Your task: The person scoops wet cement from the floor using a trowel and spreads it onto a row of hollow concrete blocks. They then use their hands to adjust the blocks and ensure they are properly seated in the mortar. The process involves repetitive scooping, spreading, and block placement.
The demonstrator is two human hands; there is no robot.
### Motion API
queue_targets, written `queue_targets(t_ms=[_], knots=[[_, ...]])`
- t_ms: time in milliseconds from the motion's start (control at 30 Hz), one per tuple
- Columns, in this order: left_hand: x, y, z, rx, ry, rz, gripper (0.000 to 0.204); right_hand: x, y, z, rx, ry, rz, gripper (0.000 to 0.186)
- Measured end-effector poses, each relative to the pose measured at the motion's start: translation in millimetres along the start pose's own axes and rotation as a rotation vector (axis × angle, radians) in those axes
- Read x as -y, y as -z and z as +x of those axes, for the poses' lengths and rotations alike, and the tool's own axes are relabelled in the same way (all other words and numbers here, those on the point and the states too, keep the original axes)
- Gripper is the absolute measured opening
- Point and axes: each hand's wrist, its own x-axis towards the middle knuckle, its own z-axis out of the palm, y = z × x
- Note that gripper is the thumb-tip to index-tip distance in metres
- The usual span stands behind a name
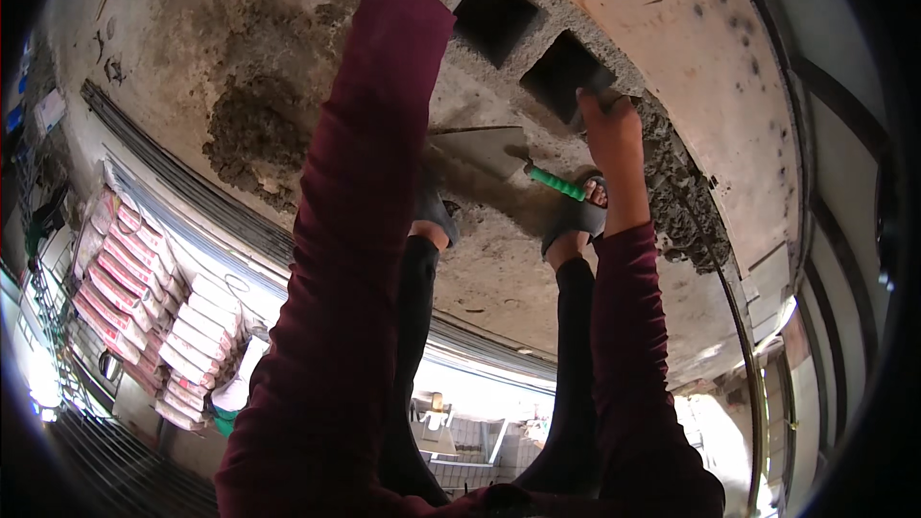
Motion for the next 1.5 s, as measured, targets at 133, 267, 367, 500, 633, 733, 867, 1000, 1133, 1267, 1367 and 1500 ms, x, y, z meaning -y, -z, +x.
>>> queue_targets(t_ms=[133,267,367,500,633,733,867,1000,1133,1267,1367,1500], knots=[[14.4,24.9,-6.1,0.109,0.038,0.364,0.030,3.3,-2.2,0.9,0.020,0.013,0.005,0.053],[7.9,19.2,-4.6,0.049,0.095,0.278,0.030,8.0,0.3,-2.9,0.007,0.019,0.034,0.052],[-4.9,-2.0,7.9,0.089,0.025,0.110,0.030,5.2,7.1,-2.3,-0.003,-0.005,-0.004,0.052],[-2.1,14.3,-4.2,0.091,0.006,0.509,0.029,6.5,1.2,-2.3,0.069,-0.017,0.058,0.054],[2.9,24.1,-6.0,0.051,0.003,0.683,0.028,4.2,-1.7,-0.7,0.049,0.000,0.004,0.056],[-29.3,14.3,-21.4,-0.055,0.059,0.534,0.025,0.9,0.7,1.7,0.051,0.009,0.010,0.058],[-71.7,34.6,-60.0,-0.059,-0.263,1.264,0.016,2.0,6.6,1.1,0.052,0.013,0.050,0.059],[-85.8,59.2,-79.8,0.178,-0.388,1.836,0.037,-1.5,7.2,0.3,0.069,0.000,0.140,0.055],[-86.2,80.4,-67.8,0.272,-0.444,2.023,0.051,13.4,8.2,-7.9,0.062,-0.030,0.131,0.053],[-88.0,86.0,-64.9,0.281,0.103,2.102,0.048,10.0,8.5,-7.4,0.043,-0.012,0.120,0.054],[-90.9,86.0,-63.1,0.325,0.298,2.158,0.043,5.1,6.4,-3.0,0.034,0.006,0.055,0.055],[-94.9,86.2,-59.4,0.307,0.397,2.118,0.046,9.1,6.8,-6.2,0.062,0.003,0.058,0.055]])
